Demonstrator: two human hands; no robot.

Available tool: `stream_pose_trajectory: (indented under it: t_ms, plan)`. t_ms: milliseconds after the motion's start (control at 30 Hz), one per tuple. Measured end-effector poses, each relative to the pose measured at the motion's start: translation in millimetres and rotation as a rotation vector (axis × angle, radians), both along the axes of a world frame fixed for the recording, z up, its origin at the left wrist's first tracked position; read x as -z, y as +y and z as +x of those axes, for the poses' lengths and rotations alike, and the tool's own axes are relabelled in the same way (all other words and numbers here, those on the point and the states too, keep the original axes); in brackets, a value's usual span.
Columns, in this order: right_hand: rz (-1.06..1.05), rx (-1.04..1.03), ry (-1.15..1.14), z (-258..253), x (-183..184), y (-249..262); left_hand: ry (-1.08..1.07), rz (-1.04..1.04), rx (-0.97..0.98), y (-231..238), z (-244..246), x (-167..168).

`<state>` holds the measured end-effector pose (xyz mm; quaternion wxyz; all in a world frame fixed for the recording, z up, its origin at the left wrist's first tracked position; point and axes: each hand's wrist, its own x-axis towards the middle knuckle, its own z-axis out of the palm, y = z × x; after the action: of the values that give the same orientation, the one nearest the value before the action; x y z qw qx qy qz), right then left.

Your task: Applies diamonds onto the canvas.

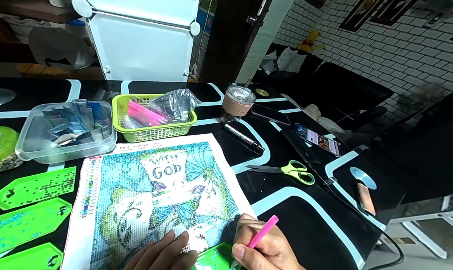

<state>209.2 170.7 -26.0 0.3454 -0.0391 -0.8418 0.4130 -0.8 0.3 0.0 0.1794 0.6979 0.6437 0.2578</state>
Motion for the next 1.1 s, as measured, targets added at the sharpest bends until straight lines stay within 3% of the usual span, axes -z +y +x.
stream_pose_trajectory:
  t_ms: [133,633,767,933,1100]
  plan:
    - [-0.137,0.049,0.024,-1,2,3,-0.004,-0.002,0.004,0,0,0]
    - [0.06,-0.005,-0.005,-3,0,-1,-0.008,-0.001,-0.003,0,1,0]
    - [-0.075,0.004,0.01,-2,1,0,-0.007,0.007,-0.002,0,0,0]
    - [-0.283,0.155,0.074,-9,4,6,-0.005,-0.004,-0.002,0,1,-1]
    - [-0.226,0.276,0.037,-16,6,9,0.001,-0.008,0.0,0,1,0]
